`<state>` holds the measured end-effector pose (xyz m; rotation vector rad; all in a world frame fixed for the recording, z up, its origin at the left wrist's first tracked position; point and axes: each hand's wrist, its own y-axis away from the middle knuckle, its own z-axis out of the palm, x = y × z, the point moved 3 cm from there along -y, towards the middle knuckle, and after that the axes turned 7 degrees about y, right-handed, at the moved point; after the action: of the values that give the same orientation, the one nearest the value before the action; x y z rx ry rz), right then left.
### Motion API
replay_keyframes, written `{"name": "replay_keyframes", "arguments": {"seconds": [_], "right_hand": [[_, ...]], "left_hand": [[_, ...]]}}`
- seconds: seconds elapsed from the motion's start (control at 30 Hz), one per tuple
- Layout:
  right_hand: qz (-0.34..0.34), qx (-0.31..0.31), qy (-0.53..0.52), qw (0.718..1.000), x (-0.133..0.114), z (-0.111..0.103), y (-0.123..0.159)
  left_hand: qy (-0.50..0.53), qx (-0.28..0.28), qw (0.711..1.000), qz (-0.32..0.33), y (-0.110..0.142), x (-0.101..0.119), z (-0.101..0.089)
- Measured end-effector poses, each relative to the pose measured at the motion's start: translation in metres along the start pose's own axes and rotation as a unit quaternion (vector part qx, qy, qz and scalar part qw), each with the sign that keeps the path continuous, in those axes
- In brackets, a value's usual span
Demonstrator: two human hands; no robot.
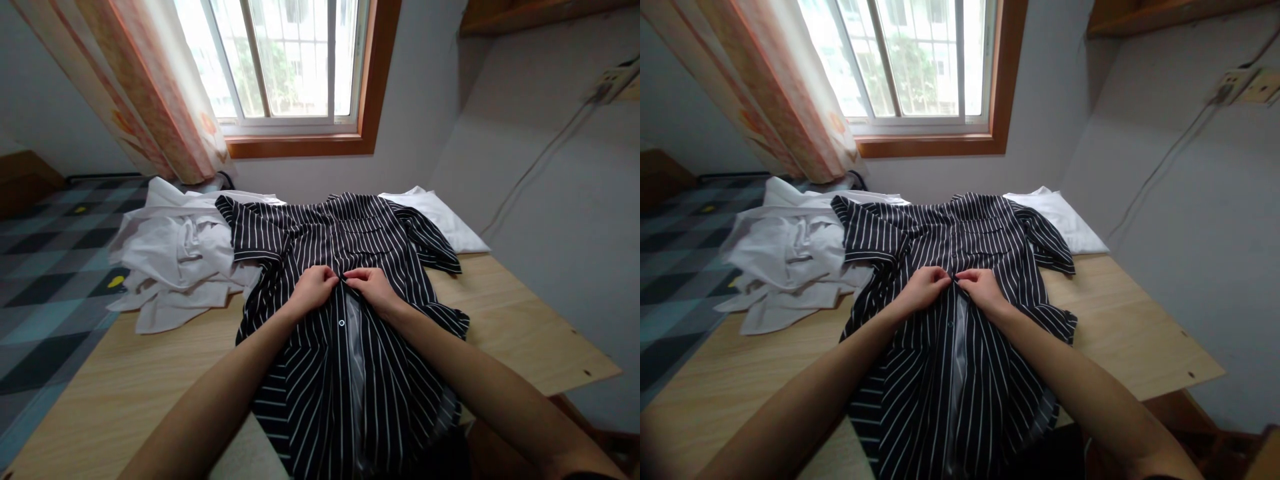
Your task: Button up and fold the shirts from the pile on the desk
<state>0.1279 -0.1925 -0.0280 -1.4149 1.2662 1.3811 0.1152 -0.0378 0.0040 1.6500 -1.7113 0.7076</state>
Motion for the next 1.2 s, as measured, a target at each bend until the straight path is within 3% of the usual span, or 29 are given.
{"name": "replay_keyframes", "arguments": {"seconds": [0.37,0.57,0.67,0.8,0.97,1.2], "right_hand": [[-0.032,0.001,0.047,0.998,-0.006,0.001,0.004],[-0.047,-0.031,0.071,0.996,-0.007,0.000,0.003],[-0.100,-0.020,0.134,0.986,-0.012,-0.003,0.003],[-0.199,0.027,0.245,0.948,-0.019,-0.004,0.006],[-0.195,0.046,0.246,0.948,-0.015,-0.002,0.004],[-0.206,0.062,0.259,0.942,-0.012,0.001,0.003]], "left_hand": [[0.096,-0.012,0.995,-0.021,0.002,-0.001,-0.002],[0.130,0.004,0.991,-0.021,0.002,-0.002,0.001],[0.189,-0.004,0.980,-0.066,0.003,-0.002,0.006],[0.282,-0.001,0.952,-0.117,0.005,0.001,0.012],[0.350,0.024,0.926,-0.143,0.006,0.002,0.016],[0.369,0.063,0.918,-0.131,0.007,0.003,0.016]]}}
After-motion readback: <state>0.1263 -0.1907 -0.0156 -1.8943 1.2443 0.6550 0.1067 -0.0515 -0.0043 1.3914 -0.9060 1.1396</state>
